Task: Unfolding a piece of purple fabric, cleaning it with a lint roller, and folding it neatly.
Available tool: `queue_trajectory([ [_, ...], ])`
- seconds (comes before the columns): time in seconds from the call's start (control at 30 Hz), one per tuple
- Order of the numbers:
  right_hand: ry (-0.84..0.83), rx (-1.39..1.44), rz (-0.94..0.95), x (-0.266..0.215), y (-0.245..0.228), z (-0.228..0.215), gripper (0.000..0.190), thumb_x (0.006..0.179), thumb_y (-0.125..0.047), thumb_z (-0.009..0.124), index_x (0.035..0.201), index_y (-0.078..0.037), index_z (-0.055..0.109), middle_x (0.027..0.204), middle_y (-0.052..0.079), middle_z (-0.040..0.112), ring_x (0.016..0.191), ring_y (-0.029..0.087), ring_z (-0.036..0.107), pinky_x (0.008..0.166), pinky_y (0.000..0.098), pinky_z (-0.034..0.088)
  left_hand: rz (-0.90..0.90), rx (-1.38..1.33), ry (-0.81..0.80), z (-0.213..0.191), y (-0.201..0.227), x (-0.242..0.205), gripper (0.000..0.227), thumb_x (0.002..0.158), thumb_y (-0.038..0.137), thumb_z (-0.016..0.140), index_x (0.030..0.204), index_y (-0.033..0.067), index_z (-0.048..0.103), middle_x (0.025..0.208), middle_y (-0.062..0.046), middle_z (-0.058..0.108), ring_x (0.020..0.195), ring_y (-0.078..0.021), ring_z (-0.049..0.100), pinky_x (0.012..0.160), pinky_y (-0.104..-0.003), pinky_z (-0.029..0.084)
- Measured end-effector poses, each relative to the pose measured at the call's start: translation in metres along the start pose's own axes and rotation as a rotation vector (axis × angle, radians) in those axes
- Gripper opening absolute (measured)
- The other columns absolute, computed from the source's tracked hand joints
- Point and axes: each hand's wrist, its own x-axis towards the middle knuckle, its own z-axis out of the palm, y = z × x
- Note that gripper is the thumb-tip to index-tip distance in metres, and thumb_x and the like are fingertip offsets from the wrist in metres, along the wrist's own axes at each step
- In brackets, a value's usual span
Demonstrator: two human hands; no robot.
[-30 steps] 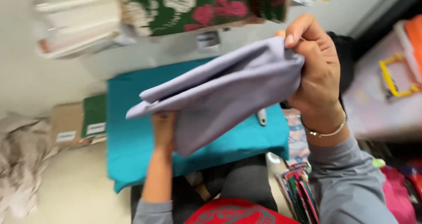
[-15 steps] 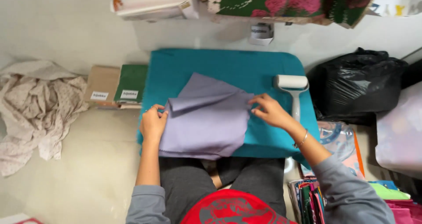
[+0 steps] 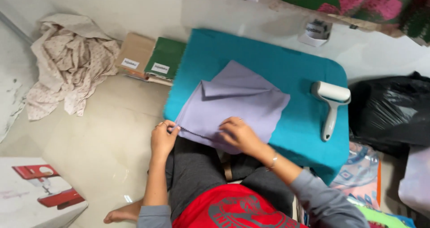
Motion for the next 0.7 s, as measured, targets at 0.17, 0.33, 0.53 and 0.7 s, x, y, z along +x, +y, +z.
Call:
queue_trajectory([
  [0.17, -0.025, 0.013, -0.031, 0.04, -0.046, 0.035, 0.043, 0.094, -0.03, 0.068, 0.131, -0.01, 0.058, 0.105, 0.016, 0.062, 0.097, 0.039, 0.067, 0.084, 0.0473, 0.056, 0.158, -0.19, 0.147, -0.008, 0.025, -0.022, 0.015, 0.084, 0.024, 0.078, 0.092, 0.0124, 0.073, 0.092, -0.009, 0.066, 0.077, -0.0306, 0.066, 0.072, -0.041, 0.055],
  [0.33, -0.018, -0.066, -0.019, 0.065, -0.05, 0.058, 0.057, 0.095, -0.034, 0.065, 0.145, -0.016, 0.047, 0.101, 0.011, 0.059, 0.091, 0.036, 0.066, 0.076, 0.0479, 0.056, 0.308, -0.334, 0.155, -0.032, 0.059, -0.042, 0.012, 0.085, 0.014, 0.076, 0.089, 0.005, 0.069, 0.108, -0.014, 0.065, 0.084, -0.0379, 0.067, 0.076, -0.041, 0.058],
  [0.53, 0.035, 0.04, 0.014, 0.075, -0.037, 0.065, 0.037, 0.092, -0.042, 0.063, 0.125, -0.024, 0.061, 0.088, 0.004, 0.06, 0.073, 0.032, 0.069, 0.064, 0.0458, 0.057, 0.159, -0.351, 0.086, -0.009, 0.026, -0.031, 0.01, 0.091, 0.025, 0.073, 0.095, 0.0154, 0.071, 0.067, -0.008, 0.063, 0.062, -0.0272, 0.068, 0.06, -0.035, 0.054],
  [0.7, 0.108, 0.212, 0.069, 0.076, -0.021, 0.079, 0.035, 0.084, -0.027, 0.069, 0.118, -0.022, 0.066, 0.082, 0.003, 0.067, 0.067, 0.024, 0.071, 0.059, 0.0375, 0.056, 0.312, -0.129, 0.268, -0.021, 0.042, -0.038, 0.04, 0.083, 0.015, 0.077, 0.119, 0.0195, 0.061, 0.109, -0.009, 0.059, 0.101, -0.0365, 0.067, 0.083, -0.045, 0.057],
])
